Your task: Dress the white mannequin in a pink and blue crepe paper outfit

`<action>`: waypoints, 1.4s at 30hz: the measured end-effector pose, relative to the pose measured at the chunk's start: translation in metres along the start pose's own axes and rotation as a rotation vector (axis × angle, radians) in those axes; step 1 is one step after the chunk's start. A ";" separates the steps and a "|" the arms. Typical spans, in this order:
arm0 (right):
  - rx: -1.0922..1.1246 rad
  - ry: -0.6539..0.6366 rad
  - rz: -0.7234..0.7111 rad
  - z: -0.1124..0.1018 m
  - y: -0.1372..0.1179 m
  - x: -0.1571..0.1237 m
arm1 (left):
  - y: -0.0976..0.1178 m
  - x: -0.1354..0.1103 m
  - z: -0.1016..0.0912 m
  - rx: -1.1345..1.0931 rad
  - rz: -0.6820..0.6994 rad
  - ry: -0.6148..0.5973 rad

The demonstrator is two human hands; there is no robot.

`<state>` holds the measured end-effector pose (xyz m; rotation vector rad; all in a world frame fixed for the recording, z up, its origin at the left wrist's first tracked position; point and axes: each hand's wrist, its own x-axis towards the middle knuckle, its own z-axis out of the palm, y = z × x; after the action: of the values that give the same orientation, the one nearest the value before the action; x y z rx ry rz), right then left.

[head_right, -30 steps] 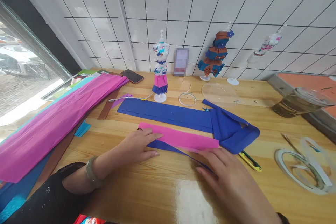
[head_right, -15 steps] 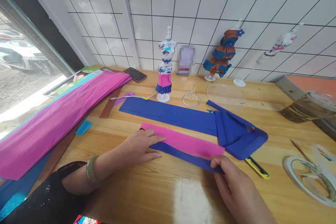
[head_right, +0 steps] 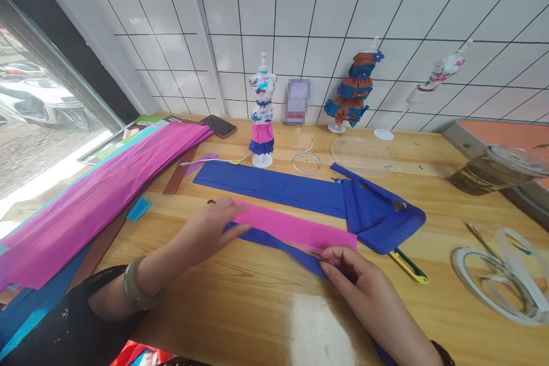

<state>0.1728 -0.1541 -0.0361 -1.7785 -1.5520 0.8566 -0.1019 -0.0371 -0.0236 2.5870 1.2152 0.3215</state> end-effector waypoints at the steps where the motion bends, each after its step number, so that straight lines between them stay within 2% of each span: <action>1: -0.003 0.008 -0.004 -0.001 0.000 0.000 | -0.005 0.002 -0.002 -0.018 -0.095 0.050; 2: -0.007 0.018 -0.010 -0.002 0.000 0.000 | -0.011 0.003 -0.004 -0.037 -0.199 0.072; 4: -0.015 0.045 -0.033 -0.004 -0.002 -0.001 | -0.022 0.007 -0.007 -0.105 -0.370 0.022; 6: -0.023 0.059 -0.061 -0.005 -0.006 -0.002 | -0.029 0.009 -0.006 -0.243 -0.444 -0.054; 10: -0.044 0.057 -0.102 -0.004 -0.010 -0.005 | -0.029 0.012 -0.006 -0.403 -0.488 -0.149; 13: -0.036 0.061 -0.107 -0.004 -0.010 -0.007 | -0.026 0.011 -0.007 -0.450 -0.501 -0.156; 18: 0.021 0.033 -0.104 -0.002 -0.004 -0.008 | -0.027 0.005 0.000 -0.654 -0.462 -0.018; 20: 0.038 0.026 -0.107 -0.001 -0.001 -0.008 | -0.028 0.003 0.005 -0.658 -0.430 0.005; 26: 0.073 0.028 -0.113 0.001 0.001 -0.009 | -0.031 0.001 0.013 -0.463 -0.325 0.004; 36: -0.047 0.046 -0.192 -0.001 0.000 -0.013 | -0.022 -0.003 -0.008 -0.418 -0.207 -0.062; 42: -0.040 0.031 -0.182 0.000 0.005 -0.014 | -0.022 -0.003 0.000 -0.496 -0.223 -0.036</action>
<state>0.1741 -0.1681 -0.0392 -1.6407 -1.6913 0.7116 -0.1192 -0.0258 -0.0314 2.0110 1.2135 0.4596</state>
